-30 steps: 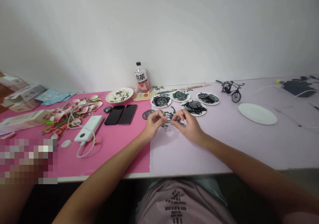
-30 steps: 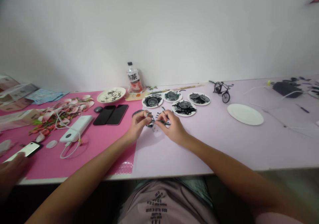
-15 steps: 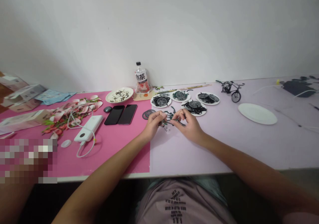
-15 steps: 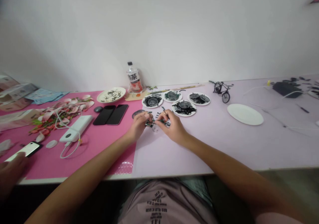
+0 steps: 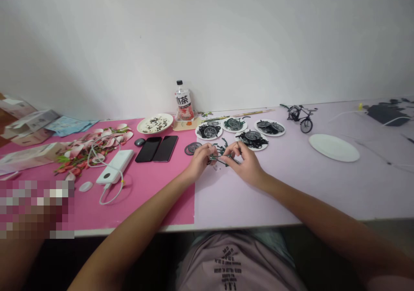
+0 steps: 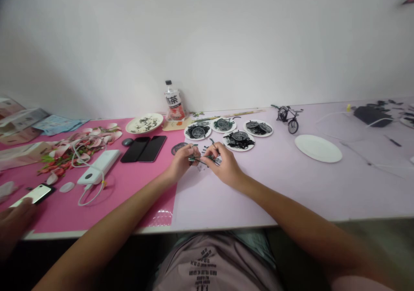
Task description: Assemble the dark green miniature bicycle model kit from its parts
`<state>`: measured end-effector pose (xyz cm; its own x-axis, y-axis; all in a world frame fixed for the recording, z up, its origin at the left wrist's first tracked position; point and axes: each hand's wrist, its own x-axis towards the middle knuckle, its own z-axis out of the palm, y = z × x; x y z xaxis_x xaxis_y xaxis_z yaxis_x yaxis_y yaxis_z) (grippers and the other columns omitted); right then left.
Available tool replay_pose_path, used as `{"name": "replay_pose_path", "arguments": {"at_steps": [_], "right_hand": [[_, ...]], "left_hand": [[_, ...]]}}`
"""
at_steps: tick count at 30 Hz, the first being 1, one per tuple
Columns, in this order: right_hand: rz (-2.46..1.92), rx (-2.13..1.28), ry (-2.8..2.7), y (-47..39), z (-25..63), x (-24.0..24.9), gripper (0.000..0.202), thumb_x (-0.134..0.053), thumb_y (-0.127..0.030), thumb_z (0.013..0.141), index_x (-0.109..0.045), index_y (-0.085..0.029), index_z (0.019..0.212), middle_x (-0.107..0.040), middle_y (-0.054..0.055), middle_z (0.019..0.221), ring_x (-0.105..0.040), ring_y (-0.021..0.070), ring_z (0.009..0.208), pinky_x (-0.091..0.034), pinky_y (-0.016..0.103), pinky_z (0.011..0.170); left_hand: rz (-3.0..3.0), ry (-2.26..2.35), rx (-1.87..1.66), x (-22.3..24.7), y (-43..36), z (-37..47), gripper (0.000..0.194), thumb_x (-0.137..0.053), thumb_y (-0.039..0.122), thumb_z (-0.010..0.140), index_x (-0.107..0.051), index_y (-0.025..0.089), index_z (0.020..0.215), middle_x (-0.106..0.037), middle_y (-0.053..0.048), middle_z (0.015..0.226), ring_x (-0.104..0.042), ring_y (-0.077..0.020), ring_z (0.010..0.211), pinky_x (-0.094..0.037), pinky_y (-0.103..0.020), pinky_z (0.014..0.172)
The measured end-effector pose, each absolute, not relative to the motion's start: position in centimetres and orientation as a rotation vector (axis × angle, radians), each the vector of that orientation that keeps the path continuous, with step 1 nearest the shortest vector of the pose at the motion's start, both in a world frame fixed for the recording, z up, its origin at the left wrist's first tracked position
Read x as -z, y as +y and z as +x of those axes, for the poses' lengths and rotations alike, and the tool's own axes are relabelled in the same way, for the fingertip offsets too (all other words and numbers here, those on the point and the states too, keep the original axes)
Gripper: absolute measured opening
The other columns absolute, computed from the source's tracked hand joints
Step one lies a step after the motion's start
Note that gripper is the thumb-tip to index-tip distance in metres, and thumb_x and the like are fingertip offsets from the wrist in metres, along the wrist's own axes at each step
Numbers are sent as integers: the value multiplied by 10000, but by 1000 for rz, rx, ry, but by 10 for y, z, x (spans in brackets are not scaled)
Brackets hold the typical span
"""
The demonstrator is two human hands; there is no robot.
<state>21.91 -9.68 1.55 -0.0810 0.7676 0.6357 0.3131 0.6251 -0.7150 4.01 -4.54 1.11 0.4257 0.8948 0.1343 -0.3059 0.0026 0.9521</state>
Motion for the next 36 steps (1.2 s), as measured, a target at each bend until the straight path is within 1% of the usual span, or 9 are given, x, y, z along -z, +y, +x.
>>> {"name": "replay_pose_path", "arguments": {"at_steps": [4,6,10,13,17,23,27,31,36], "right_hand": [[-906,-478,-1656,-97,219,-16,411,-689,-326,917,-307,-264,781,-670,17,814,-599,208,780,-464,371,758],[-919,-471,-1654,-96,220,-17,412,-688,-328,916,-304,-264,779,-673,20,817,-608,213,791,-463,375,758],[-921,-474,-1657,-95,220,-15,396,-686,-317,914,-314,-263,788,-671,20,833,-608,210,803,-466,369,754],[-900,-491,-1661,-95,220,-15,396,-690,-319,916,-317,-265,794,-667,16,826,-595,204,781,-469,367,747],[-901,-502,-1664,-97,218,-15,419,-698,-358,919,-311,-265,787,-675,15,808,-573,196,739,-482,374,745],[-884,-507,-1689,-98,217,-17,429,-686,-401,932,-307,-266,783,-697,27,828,-612,206,773,-506,386,749],[-874,-507,-1696,-97,217,-16,428,-689,-394,931,-307,-266,786,-696,26,830,-624,206,774,-517,386,753],[-862,-510,-1695,-97,218,-15,420,-694,-368,929,-311,-265,788,-689,22,834,-628,203,776,-513,381,763],[-860,-511,-1674,-97,218,-16,408,-693,-326,923,-313,-265,787,-672,20,823,-607,207,780,-490,380,762]], "left_hand": [[1254,656,-983,-10,-45,40,287,-638,447,790,-607,162,774,-524,1,697,-503,-129,561,-393,-274,548],[1264,660,-949,-9,-45,41,293,-609,458,813,-621,165,802,-507,8,668,-481,-127,531,-387,-277,541],[1232,660,-929,-8,-44,41,243,-607,410,823,-614,168,814,-448,25,649,-393,-98,505,-327,-250,517],[1209,650,-959,-7,-43,40,200,-639,357,798,-576,168,788,-415,34,660,-368,-84,516,-278,-230,509],[1193,672,-1008,-9,-45,40,231,-699,310,750,-514,172,741,-439,27,711,-364,-69,540,-260,-219,507],[1206,698,-1014,-14,-49,40,201,-685,310,713,-549,164,730,-445,19,721,-366,-76,560,-259,-221,497],[1196,692,-1021,-15,-50,39,170,-660,289,685,-548,163,711,-473,8,749,-379,-78,572,-259,-223,501],[1180,720,-1018,-16,-51,39,167,-667,269,660,-581,165,757,-473,19,722,-413,-89,593,-310,-219,532],[1132,696,-1022,-14,-49,41,190,-678,295,656,-580,155,737,-500,15,694,-412,-83,542,-311,-234,516]]}}
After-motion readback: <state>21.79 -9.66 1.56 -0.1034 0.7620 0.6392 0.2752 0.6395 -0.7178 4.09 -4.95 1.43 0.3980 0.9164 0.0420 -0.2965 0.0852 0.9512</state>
